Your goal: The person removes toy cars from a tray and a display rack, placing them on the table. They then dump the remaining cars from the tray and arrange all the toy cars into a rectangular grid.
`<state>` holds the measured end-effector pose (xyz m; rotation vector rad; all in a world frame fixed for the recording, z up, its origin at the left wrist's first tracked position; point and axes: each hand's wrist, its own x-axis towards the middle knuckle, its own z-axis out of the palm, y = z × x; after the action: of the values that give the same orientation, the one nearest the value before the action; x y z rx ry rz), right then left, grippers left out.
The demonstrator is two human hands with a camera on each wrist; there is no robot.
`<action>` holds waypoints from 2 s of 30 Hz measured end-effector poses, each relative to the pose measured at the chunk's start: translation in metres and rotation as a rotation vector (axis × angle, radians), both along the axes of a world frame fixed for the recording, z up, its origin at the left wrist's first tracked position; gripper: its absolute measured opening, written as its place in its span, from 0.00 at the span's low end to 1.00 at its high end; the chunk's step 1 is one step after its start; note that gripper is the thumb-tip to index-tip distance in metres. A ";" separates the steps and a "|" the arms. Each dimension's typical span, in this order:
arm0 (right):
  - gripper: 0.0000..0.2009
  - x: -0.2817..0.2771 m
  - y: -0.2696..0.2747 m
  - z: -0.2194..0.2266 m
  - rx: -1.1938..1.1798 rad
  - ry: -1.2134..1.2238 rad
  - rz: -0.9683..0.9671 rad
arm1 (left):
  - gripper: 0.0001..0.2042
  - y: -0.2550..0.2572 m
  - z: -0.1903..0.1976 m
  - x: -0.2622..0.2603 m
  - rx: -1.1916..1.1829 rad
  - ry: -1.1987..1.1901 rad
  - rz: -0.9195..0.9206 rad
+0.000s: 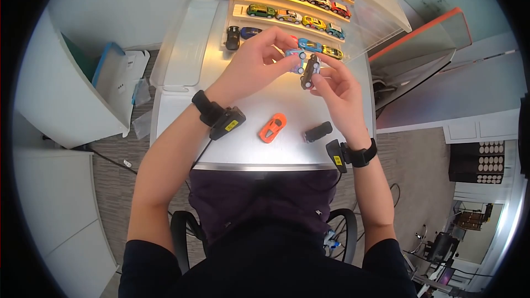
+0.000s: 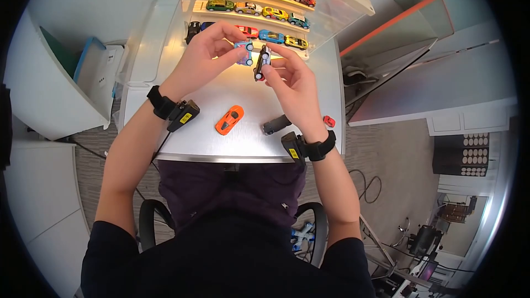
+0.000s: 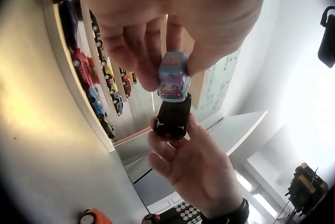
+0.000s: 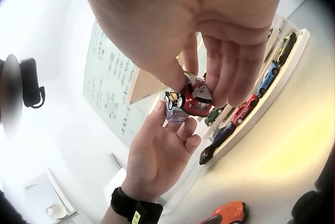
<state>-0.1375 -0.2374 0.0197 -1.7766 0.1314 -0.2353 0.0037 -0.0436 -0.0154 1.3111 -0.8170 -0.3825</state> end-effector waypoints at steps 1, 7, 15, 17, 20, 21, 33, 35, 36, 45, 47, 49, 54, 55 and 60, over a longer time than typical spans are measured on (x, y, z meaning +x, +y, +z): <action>0.24 0.001 0.001 -0.001 -0.003 -0.005 0.004 | 0.12 0.000 -0.001 0.000 -0.003 -0.012 -0.004; 0.23 0.005 0.007 -0.002 0.000 -0.007 0.004 | 0.11 -0.002 -0.003 -0.002 -0.011 -0.036 -0.024; 0.23 0.007 0.007 -0.002 0.002 -0.023 0.003 | 0.11 -0.003 -0.004 -0.003 0.012 -0.046 -0.021; 0.23 0.008 0.007 -0.002 0.007 -0.028 -0.007 | 0.10 -0.004 -0.005 -0.003 0.004 -0.048 -0.035; 0.22 0.010 -0.001 -0.001 -0.053 -0.075 -0.094 | 0.10 -0.002 -0.005 -0.006 0.112 -0.095 -0.094; 0.22 0.010 -0.004 0.001 -0.042 -0.078 -0.107 | 0.10 -0.002 -0.006 -0.007 0.121 -0.094 -0.102; 0.23 0.004 0.002 -0.006 -0.005 -0.027 0.018 | 0.10 -0.004 -0.008 0.000 0.031 -0.026 -0.032; 0.22 0.005 -0.001 -0.006 -0.042 -0.026 -0.010 | 0.09 -0.002 -0.006 -0.002 0.098 -0.035 -0.055; 0.22 0.005 -0.005 -0.005 -0.061 -0.026 -0.024 | 0.09 -0.001 -0.005 -0.004 0.146 -0.107 -0.030; 0.17 -0.002 -0.060 -0.015 -0.798 0.104 -0.016 | 0.12 0.000 -0.019 -0.006 0.457 -0.715 0.174; 0.16 0.001 -0.059 -0.018 -0.845 0.121 -0.008 | 0.13 -0.005 -0.014 -0.012 0.508 -0.595 0.101; 0.14 0.007 -0.056 -0.016 -0.829 0.099 0.011 | 0.13 -0.019 -0.013 -0.015 0.507 -0.655 0.046; 0.11 0.011 -0.051 -0.018 -0.917 0.130 0.046 | 0.12 -0.044 -0.009 -0.025 0.635 -0.882 0.049; 0.11 0.009 -0.053 -0.019 -0.925 0.117 0.047 | 0.12 -0.041 -0.009 -0.026 0.665 -0.888 0.071; 0.12 -0.031 -0.069 -0.014 -0.825 0.131 0.094 | 0.11 0.026 -0.007 -0.040 0.748 -0.878 0.175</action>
<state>-0.1684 -0.3061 0.0062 -2.6135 0.0416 -0.1052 -0.0359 -0.0175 -0.0220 2.2998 -1.3339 0.0795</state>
